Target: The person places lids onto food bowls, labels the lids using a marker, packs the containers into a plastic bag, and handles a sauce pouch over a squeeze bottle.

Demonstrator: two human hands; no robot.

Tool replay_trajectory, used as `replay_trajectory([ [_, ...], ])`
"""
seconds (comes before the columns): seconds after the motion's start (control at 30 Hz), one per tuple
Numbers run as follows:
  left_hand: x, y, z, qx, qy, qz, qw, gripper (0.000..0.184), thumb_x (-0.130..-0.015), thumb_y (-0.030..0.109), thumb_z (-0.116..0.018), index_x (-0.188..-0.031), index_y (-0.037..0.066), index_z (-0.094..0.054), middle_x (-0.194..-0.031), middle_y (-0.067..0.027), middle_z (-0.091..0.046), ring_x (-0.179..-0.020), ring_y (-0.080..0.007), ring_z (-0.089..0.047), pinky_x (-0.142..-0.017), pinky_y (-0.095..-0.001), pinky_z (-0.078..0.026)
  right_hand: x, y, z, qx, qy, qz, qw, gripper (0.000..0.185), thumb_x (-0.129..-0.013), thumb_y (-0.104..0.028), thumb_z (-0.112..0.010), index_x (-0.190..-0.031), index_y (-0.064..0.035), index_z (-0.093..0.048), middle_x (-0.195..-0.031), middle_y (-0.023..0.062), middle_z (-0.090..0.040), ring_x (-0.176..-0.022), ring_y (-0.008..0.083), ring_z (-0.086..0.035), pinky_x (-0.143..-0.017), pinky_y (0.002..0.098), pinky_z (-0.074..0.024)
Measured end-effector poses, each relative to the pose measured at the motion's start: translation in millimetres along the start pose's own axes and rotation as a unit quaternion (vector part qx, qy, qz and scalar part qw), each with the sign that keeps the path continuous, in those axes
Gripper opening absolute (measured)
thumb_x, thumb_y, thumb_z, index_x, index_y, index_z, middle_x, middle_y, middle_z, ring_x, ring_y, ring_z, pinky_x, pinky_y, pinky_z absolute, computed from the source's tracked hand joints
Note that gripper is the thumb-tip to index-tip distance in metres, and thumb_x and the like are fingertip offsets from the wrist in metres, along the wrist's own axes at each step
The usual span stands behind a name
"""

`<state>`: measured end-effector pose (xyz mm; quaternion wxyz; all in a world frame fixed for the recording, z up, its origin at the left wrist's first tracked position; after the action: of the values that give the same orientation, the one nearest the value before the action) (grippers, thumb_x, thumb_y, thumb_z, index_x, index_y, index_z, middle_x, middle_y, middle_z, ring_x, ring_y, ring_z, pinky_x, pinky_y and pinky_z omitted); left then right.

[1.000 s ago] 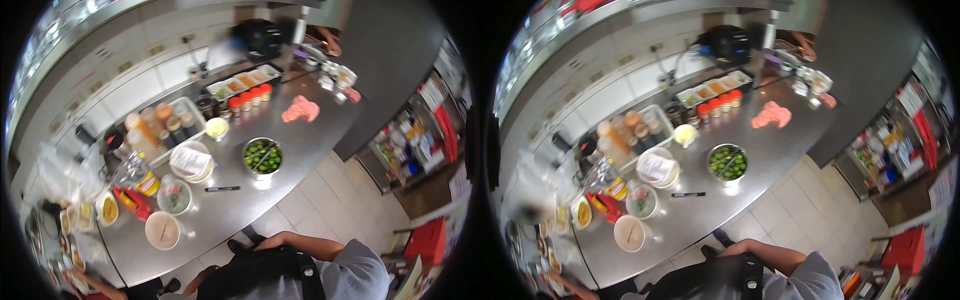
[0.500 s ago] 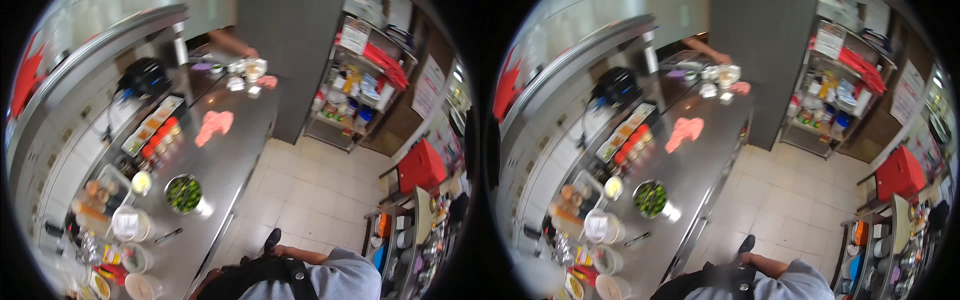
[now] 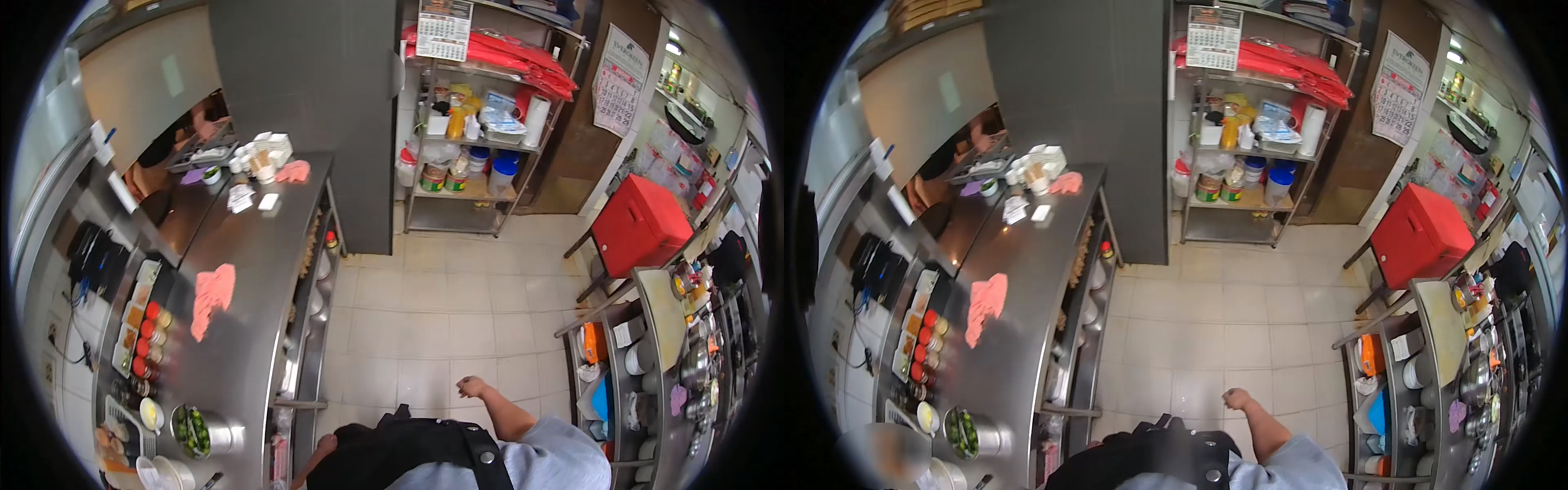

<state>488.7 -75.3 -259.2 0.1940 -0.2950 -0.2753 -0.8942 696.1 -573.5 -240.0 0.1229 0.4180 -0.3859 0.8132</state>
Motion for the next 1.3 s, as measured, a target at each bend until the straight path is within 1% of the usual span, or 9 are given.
replay_trajectory([
  [0.13, -76, 81, 29, 0.151, -0.049, -0.047, 0.986, 0.040, -0.088, 0.036, -0.055, -0.112, 0.005, -0.066, -0.103, -0.0169, -0.069, -0.099, -0.0348, -0.064, -0.085, -0.0428, -0.051, -12, -20, 20, -0.052, -0.037, 0.035, 0.997, 0.032, -0.088, -0.025, -0.060, -0.112, -0.0040, -0.065, -0.088, 0.0086, -0.069, -0.074, 0.0170, -0.066, -0.066, 0.0309, -0.0546],
  [0.37, -201, 165, 58, 0.079, -0.115, -0.099, 0.985, 0.038, -0.086, 0.038, -0.058, -0.106, 0.007, -0.070, -0.105, -0.0158, -0.069, -0.103, -0.0314, -0.065, -0.090, -0.0388, -0.050, -35, -95, 133, -0.156, -0.061, 0.066, 0.984, 0.033, -0.098, -0.030, -0.053, -0.122, -0.0090, -0.059, -0.105, 0.0017, -0.067, -0.091, 0.0120, -0.062, -0.080, 0.0299, -0.0509],
  [0.53, -284, 228, 112, -0.169, -0.191, -0.203, 0.946, 0.032, -0.082, 0.035, -0.060, -0.093, 0.006, -0.071, -0.097, -0.0161, -0.070, -0.095, -0.0338, -0.066, -0.084, -0.0427, -0.053, -42, -198, 304, -0.170, 0.105, 0.165, 0.966, 0.036, -0.098, -0.030, -0.056, -0.126, -0.0061, -0.058, -0.106, 0.0018, -0.067, -0.092, 0.0116, -0.061, -0.080, 0.0276, -0.0489],
  [0.7, -382, 298, 161, -0.376, -0.155, -0.425, 0.809, 0.022, -0.080, 0.025, -0.061, -0.088, 0.007, -0.070, -0.096, -0.0176, -0.068, -0.095, -0.0361, -0.065, -0.081, -0.0474, -0.054, -19, -331, 457, -0.077, 0.236, 0.273, 0.929, 0.039, -0.099, -0.030, -0.056, -0.126, -0.0015, -0.059, -0.108, 0.0056, -0.067, -0.100, 0.0134, -0.059, -0.090, 0.0295, -0.0474],
  [0.8, -433, 357, 193, -0.346, -0.131, -0.322, 0.871, 0.027, -0.082, 0.026, -0.061, -0.096, 0.006, -0.070, -0.101, -0.0172, -0.068, -0.099, -0.0339, -0.065, -0.086, -0.0439, -0.053, 8, -418, 528, 0.009, 0.289, 0.328, 0.899, 0.039, -0.098, -0.030, -0.057, -0.123, -0.0012, -0.061, -0.110, 0.0083, -0.068, -0.103, 0.0166, -0.060, -0.093, 0.0330, -0.0471],
  [0.87, -458, 394, 220, -0.016, -0.056, -0.167, 0.984, 0.032, -0.085, 0.028, -0.060, -0.107, 0.007, -0.068, -0.105, -0.0165, -0.068, -0.101, -0.0319, -0.065, -0.090, -0.0405, -0.051, 9, -472, 583, 0.085, 0.305, 0.376, 0.871, 0.036, -0.096, -0.028, -0.058, -0.119, -0.0010, -0.063, -0.108, 0.0142, -0.068, -0.103, 0.0215, -0.062, -0.090, 0.0347, -0.0482],
  [1.1, -485, 489, 243, 0.144, 0.043, -0.174, 0.973, 0.037, -0.087, 0.032, -0.060, -0.114, 0.007, -0.065, -0.103, -0.0165, -0.069, -0.096, -0.0298, -0.066, -0.086, -0.0382, -0.052, -14, -684, 803, 0.320, 0.431, 0.500, 0.680, 0.038, -0.092, -0.027, -0.057, -0.114, 0.0028, -0.064, -0.111, 0.0269, -0.064, -0.108, 0.0405, -0.059, -0.094, 0.0446, -0.0462],
  [1.17, -474, 481, 222, 0.254, 0.061, -0.131, 0.956, 0.038, -0.088, 0.034, -0.057, -0.113, 0.008, -0.065, -0.103, -0.0195, -0.067, -0.095, -0.0336, -0.065, -0.084, -0.0421, -0.052, -24, -745, 854, 0.295, 0.489, 0.516, 0.638, 0.038, -0.092, -0.025, -0.055, -0.116, 0.0032, -0.062, -0.112, 0.0286, -0.063, -0.110, 0.0412, -0.058, -0.096, 0.0445, -0.0456],
  [1.3, -412, 461, 163, 0.112, 0.104, 0.100, 0.983, 0.044, -0.089, 0.037, -0.050, -0.107, 0.000, -0.064, -0.097, -0.0268, -0.066, -0.094, -0.0435, -0.061, -0.083, -0.0497, -0.050, -59, -850, 941, 0.294, 0.540, 0.500, 0.610, 0.039, -0.094, -0.027, -0.054, -0.118, 0.0021, -0.062, -0.113, 0.0259, -0.064, -0.113, 0.0379, -0.058, -0.099, 0.0429, -0.0437],
])
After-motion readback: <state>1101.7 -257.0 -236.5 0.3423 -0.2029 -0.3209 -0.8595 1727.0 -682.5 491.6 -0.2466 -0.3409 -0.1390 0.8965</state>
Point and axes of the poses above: each hand's wrist, its own x-axis away from the middle knuckle, its own z-axis out of the back of the hand, y = z × x, the point moved 3 cm from there along -x, towards the middle knuckle
